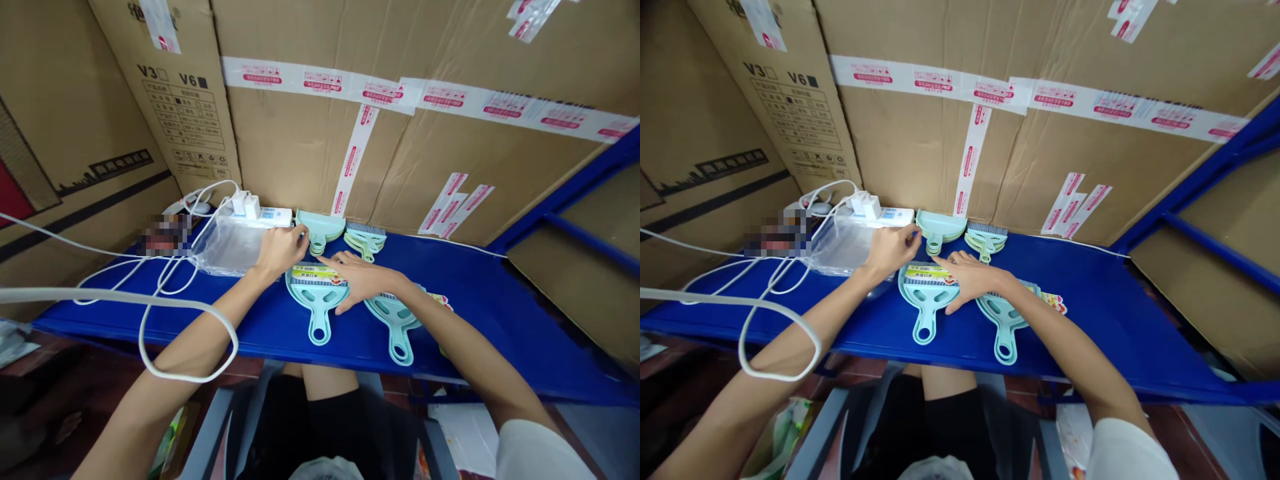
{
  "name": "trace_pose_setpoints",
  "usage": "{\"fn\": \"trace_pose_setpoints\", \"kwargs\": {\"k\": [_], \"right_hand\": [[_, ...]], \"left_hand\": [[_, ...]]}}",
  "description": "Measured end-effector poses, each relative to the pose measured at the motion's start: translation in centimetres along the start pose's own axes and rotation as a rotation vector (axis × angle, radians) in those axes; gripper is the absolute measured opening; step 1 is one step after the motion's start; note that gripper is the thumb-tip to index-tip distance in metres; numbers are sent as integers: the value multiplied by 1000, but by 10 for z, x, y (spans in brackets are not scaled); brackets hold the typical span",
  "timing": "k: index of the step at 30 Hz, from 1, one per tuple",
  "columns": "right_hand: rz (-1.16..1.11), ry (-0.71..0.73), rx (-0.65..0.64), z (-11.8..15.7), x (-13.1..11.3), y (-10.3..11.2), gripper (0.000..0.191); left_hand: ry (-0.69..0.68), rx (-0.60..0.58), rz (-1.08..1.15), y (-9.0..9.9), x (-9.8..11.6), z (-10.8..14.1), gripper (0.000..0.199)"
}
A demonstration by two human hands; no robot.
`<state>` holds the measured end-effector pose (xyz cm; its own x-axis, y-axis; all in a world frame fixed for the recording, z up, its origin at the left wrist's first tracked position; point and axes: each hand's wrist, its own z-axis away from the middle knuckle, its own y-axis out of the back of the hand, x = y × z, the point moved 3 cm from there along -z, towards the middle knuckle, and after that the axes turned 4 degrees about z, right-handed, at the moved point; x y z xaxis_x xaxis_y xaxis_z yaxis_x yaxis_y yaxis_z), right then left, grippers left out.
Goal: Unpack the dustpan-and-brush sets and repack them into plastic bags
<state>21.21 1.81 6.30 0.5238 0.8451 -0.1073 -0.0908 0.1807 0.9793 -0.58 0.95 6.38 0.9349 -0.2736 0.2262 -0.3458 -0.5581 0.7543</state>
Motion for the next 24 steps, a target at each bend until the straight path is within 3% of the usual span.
{"fn": "trace_pose_setpoints", "kwargs": {"k": [6,9,11,15,16,20,24], "right_hand": [[-26,-32,-22,-1,11,-5,144],[-54,-5,-17,7,5,2,139],[-49,76,35,16,-10,13,123],[-37,296,132,36,-63,27,50],[-21,324,127,40,-77,26,41],[198,306,99,45,-116,5,42],[264,205,93,46,-129,-16,33]], "left_hand": [[13,8,18,-3,-4,1,26],[21,13,31,-4,-5,1,26],[24,22,45,-4,-5,1,26],[25,48,83,-5,-4,2,26],[23,55,91,-5,-4,2,26],[14,100,116,-6,-3,3,25],[16,130,148,-6,-3,4,26]]}}
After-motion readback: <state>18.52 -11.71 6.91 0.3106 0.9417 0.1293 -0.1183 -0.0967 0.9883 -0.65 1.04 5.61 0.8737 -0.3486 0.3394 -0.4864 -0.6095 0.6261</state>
